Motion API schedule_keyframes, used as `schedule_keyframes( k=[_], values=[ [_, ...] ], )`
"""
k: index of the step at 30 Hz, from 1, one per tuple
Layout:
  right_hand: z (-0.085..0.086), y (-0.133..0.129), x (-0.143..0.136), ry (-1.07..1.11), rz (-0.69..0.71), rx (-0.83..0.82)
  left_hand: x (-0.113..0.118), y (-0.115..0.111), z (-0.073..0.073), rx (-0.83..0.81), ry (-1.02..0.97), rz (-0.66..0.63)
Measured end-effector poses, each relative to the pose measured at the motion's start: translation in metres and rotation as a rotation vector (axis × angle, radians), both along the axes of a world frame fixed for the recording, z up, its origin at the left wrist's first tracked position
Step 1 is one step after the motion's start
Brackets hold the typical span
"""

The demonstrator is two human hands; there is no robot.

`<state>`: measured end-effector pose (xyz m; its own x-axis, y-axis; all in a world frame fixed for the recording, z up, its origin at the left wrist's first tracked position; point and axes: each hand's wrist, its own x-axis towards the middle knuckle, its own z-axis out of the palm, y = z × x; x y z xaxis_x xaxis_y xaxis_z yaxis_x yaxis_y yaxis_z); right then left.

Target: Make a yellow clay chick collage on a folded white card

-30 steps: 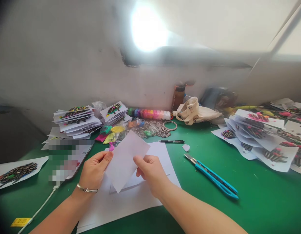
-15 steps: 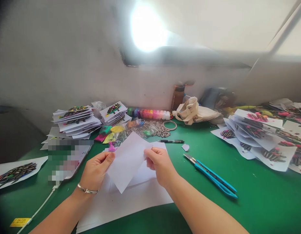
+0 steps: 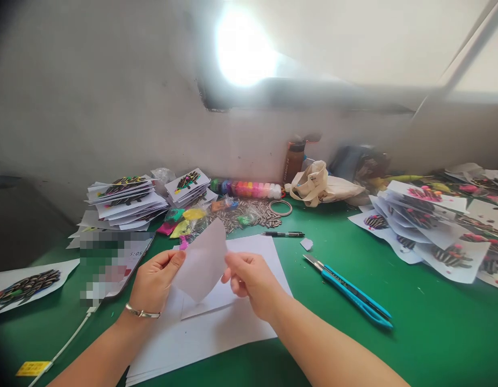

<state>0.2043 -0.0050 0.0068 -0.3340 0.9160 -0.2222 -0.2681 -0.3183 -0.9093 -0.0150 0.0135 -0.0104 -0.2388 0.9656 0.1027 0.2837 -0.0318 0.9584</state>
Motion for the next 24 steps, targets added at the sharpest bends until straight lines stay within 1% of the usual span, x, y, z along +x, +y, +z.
schedule_keyframes(
  k=[2, 3, 5, 7, 9, 12, 14, 17, 19, 24],
  values=[
    [0.0, -0.004, -0.005, -0.052, 0.049, 0.031, -0.001, 0.001, -0.001, -0.005, 0.002, -0.001],
    [-0.001, -0.005, -0.006, -0.078, 0.04, 0.054, -0.001, 0.0, -0.002, -0.01, 0.0, 0.0],
    [-0.002, -0.005, -0.006, -0.129, -0.019, 0.072, 0.001, 0.0, -0.001, -0.015, -0.013, 0.001],
    [-0.004, -0.004, -0.006, -0.181, -0.06, 0.03, 0.003, -0.001, 0.001, -0.018, -0.038, -0.005],
    [-0.007, -0.004, -0.008, -0.174, -0.015, -0.029, 0.005, -0.003, 0.003, -0.024, -0.065, -0.02],
    [-0.01, -0.01, -0.019, -0.052, 0.125, -0.08, 0.008, -0.006, 0.007, -0.05, -0.067, -0.038],
    [-0.011, -0.015, -0.028, 0.007, 0.175, -0.113, 0.01, -0.007, 0.008, -0.057, -0.054, -0.041],
    [-0.012, -0.02, -0.035, 0.051, 0.216, -0.176, 0.011, -0.007, 0.007, -0.049, -0.04, -0.028],
    [-0.013, -0.022, -0.036, 0.04, 0.23, -0.195, 0.011, -0.007, 0.006, -0.049, -0.035, -0.026],
    [-0.016, -0.022, -0.035, -0.006, 0.22, -0.143, 0.011, -0.007, 0.004, -0.067, -0.059, -0.023]
  ],
)
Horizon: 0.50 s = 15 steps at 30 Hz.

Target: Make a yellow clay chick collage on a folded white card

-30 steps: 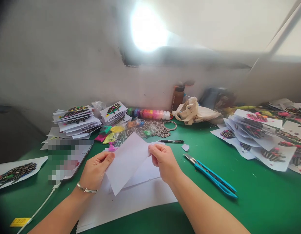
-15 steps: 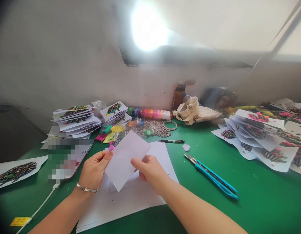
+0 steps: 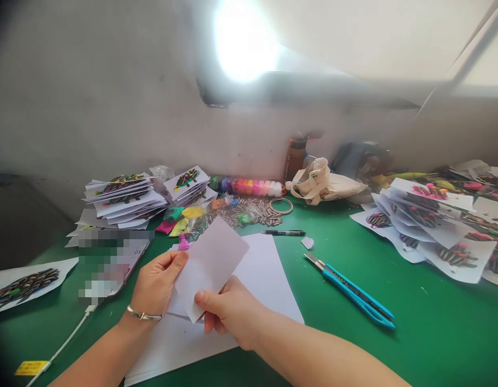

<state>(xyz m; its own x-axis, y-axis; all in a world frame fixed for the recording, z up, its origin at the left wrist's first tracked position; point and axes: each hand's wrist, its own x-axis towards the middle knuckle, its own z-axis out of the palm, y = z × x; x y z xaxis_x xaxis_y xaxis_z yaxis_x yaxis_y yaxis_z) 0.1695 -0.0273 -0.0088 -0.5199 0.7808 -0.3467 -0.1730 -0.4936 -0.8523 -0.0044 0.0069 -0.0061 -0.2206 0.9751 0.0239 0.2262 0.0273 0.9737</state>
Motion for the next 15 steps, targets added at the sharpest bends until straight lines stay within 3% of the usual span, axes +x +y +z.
schedule_keyframes(
  k=[7, 11, 15],
  values=[
    [0.0074, -0.006, -0.0043, -0.052, 0.105, -0.045, -0.0008, 0.0007, 0.0067, 0.028, 0.083, 0.071],
    [0.007, -0.0076, -0.0043, -0.009, 0.094, 0.015, 0.0002, 0.0005, 0.005, 0.035, 0.113, 0.052],
    [0.0074, -0.0033, 0.001, -0.002, 0.123, -0.03, -0.0002, 0.0013, 0.0059, 0.019, 0.088, 0.048]
  ],
)
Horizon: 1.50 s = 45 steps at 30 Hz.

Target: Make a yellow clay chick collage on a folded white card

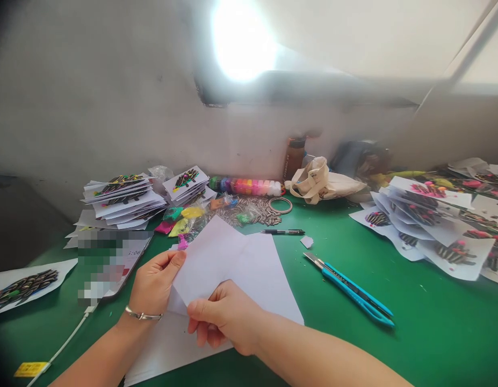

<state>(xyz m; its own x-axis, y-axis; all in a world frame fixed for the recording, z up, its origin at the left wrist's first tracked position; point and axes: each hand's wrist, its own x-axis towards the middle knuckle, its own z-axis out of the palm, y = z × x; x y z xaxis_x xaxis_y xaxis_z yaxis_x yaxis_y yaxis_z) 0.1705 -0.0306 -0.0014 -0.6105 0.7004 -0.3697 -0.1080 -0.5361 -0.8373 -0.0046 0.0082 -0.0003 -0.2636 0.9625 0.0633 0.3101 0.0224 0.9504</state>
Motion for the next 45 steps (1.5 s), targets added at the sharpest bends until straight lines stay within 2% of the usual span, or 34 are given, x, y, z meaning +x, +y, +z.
schedule_keyframes(
  k=[6, 14, 19, 22, 24, 27, 29, 30, 33, 35, 40, 45],
  values=[
    [0.003, 0.017, 0.017, -0.067, -0.322, 0.053, -0.003, 0.002, -0.002, -0.001, -0.032, -0.023],
    [0.001, 0.036, 0.037, -0.085, -0.47, 0.106, -0.003, 0.001, -0.001, 0.028, 0.005, -0.102],
    [0.006, 0.046, 0.055, -0.077, -0.449, 0.141, -0.006, 0.003, 0.0, -0.026, -0.014, -0.142],
    [0.006, 0.051, 0.064, -0.108, -0.428, 0.151, -0.008, 0.004, -0.001, -0.036, 0.148, -0.179],
    [0.005, 0.053, 0.067, -0.128, -0.427, 0.16, -0.01, 0.003, 0.0, 0.057, 0.313, -0.143],
    [0.003, 0.054, 0.065, -0.152, -0.45, 0.185, -0.008, -0.003, 0.005, 0.417, 0.551, -0.07],
    [0.002, 0.052, 0.061, -0.167, -0.464, 0.201, -0.004, -0.011, 0.008, 0.672, 0.681, -0.097],
    [0.001, 0.051, 0.058, -0.174, -0.47, 0.209, -0.001, -0.015, 0.008, 0.741, 0.722, -0.159],
    [-0.001, 0.049, 0.051, -0.201, -0.471, 0.232, 0.011, -0.024, 0.003, 0.797, 0.913, -0.414],
    [-0.002, 0.048, 0.048, -0.235, -0.455, 0.256, 0.016, -0.025, -0.003, 0.788, 0.995, -0.46],
    [-0.001, 0.053, 0.057, -0.423, -0.35, 0.4, 0.01, -0.015, -0.013, 0.811, 0.952, -0.372],
    [0.004, 0.056, 0.083, -0.834, -0.299, 0.656, -0.003, -0.009, -0.008, 0.843, 0.882, -0.226]
  ],
)
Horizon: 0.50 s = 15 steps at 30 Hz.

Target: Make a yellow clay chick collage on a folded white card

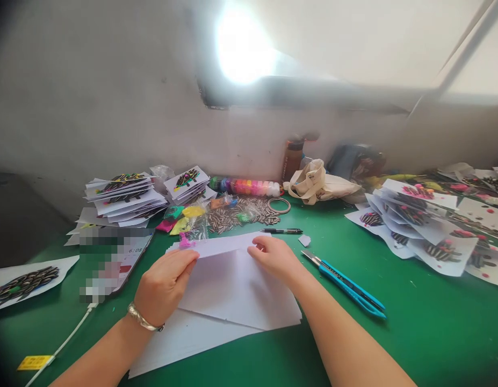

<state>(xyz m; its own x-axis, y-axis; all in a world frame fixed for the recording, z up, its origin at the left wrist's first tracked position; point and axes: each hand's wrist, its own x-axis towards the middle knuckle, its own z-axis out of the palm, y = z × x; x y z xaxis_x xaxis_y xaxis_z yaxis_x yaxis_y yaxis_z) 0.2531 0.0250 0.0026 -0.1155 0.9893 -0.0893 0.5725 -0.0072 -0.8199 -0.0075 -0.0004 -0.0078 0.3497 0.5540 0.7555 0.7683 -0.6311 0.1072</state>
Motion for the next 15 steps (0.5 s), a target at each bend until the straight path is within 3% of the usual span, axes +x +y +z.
schedule_keyframes(
  k=[6, 15],
  values=[
    [-0.003, -0.009, 0.002, -0.415, 0.098, 0.108, 0.003, -0.001, 0.005, 0.041, -0.048, -0.027],
    [-0.008, -0.001, -0.003, -0.643, 0.132, 0.171, 0.01, -0.006, 0.0, -0.024, -0.032, -0.157]
  ],
)
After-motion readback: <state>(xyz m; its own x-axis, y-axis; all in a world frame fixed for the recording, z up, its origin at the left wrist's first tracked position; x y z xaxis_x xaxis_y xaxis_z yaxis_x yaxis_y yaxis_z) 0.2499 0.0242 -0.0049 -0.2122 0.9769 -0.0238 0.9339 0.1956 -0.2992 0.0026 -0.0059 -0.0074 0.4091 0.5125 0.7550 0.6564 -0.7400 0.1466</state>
